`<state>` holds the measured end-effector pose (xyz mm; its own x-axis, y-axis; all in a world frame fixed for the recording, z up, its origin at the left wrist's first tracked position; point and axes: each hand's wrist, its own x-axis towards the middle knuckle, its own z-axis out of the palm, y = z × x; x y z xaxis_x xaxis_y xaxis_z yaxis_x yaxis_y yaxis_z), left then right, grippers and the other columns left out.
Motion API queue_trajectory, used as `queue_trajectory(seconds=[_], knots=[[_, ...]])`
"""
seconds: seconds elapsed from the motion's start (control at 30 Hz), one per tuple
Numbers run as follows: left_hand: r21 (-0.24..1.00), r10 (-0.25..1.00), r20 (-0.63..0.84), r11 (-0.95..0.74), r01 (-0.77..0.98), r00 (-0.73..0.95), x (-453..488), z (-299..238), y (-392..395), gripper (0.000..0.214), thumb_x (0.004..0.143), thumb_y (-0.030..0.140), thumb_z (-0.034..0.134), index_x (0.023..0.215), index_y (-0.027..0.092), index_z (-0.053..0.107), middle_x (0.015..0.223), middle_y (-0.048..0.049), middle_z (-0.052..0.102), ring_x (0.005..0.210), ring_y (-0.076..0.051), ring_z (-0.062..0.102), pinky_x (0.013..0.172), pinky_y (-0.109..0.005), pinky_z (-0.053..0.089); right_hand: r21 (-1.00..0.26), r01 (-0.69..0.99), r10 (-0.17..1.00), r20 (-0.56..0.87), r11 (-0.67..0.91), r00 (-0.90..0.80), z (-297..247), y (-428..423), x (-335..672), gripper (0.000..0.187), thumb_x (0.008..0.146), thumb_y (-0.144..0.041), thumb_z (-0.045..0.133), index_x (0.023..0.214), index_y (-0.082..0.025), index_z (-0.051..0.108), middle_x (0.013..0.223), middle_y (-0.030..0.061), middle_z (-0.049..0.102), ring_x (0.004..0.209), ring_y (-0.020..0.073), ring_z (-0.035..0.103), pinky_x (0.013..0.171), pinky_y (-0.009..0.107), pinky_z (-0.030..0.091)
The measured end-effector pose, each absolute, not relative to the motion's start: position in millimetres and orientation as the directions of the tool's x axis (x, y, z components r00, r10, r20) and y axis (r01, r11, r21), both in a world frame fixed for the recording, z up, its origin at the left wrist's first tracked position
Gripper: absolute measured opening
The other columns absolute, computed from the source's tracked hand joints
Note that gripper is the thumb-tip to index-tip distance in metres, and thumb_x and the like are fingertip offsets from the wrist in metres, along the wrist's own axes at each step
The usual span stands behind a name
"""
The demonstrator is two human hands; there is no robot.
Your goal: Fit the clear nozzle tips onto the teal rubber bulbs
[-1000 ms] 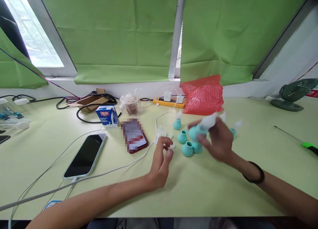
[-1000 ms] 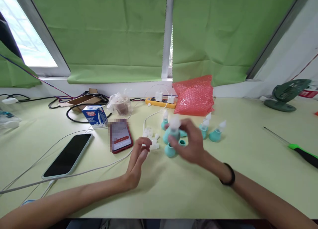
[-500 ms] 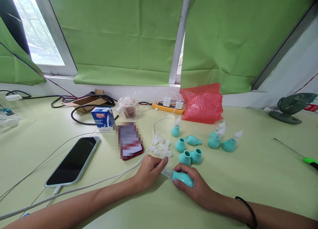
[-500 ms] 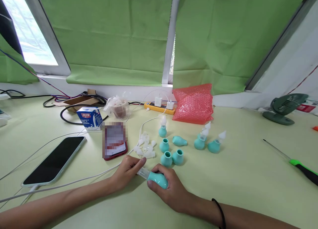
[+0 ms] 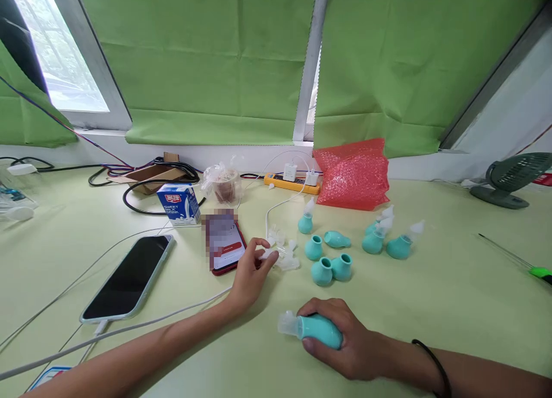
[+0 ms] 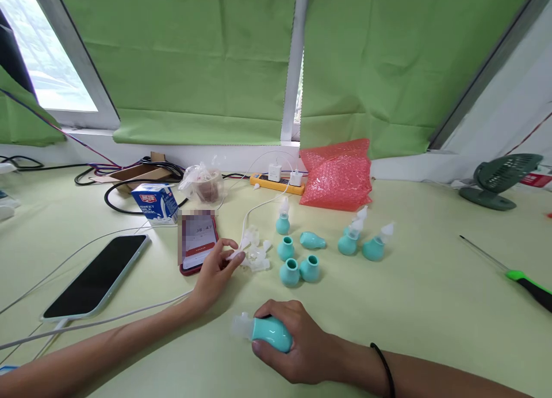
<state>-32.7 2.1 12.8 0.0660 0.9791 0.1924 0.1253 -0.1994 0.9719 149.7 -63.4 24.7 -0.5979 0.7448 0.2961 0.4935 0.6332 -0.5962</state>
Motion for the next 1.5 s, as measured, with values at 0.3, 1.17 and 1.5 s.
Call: queue_trajectory(seconds=[0.3, 1.17, 1.5], knots=[[0.914, 0.956, 0.249, -0.284, 0.288, 0.153, -38, 9, 3, 0.031, 0.076, 0.015, 0.039, 0.104, 0.017, 0.049, 0.078, -0.0016, 0.049, 0.060, -0.009, 0.043, 0.048, -0.019, 0.035, -0.732, 0.522, 0.879, 0.228, 0.438, -0.419, 18, -54, 147, 0.017, 0.079, -0.034, 0.045, 0.087, -0.020, 0.048, 0.074, -0.0005, 0.056, 0.065, 0.0109, 0.052, 0.060, 0.021, 0.044], [0.433, 0.521, 0.670, -0.853, 0.291, 0.529, -37, 21, -17, 0.020, 0.075, 0.009, 0.049, 0.091, 0.011, 0.062, 0.078, -0.0095, 0.056, 0.075, -0.016, 0.043, 0.064, -0.032, 0.042, -0.591, 0.476, 0.754, 0.579, 0.651, -0.310, 10, -48, 145, 0.021, 0.070, -0.019, 0.056, 0.091, -0.019, 0.054, 0.077, 0.0022, 0.054, 0.074, 0.0141, 0.052, 0.069, 0.027, 0.045], [0.340, 0.461, 0.722, -0.885, 0.317, 0.515, -36, 17, -20, 0.014, 0.074, 0.009, 0.051, 0.082, 0.014, 0.061, 0.072, -0.0076, 0.057, 0.072, -0.015, 0.045, 0.060, -0.028, 0.043, -0.518, 0.466, 0.686, 0.641, 0.717, -0.343, 5, -48, 146, 0.023, 0.070, -0.013, 0.054, 0.092, -0.021, 0.055, 0.072, 0.0012, 0.045, 0.065, 0.0118, 0.048, 0.055, 0.024, 0.043]])
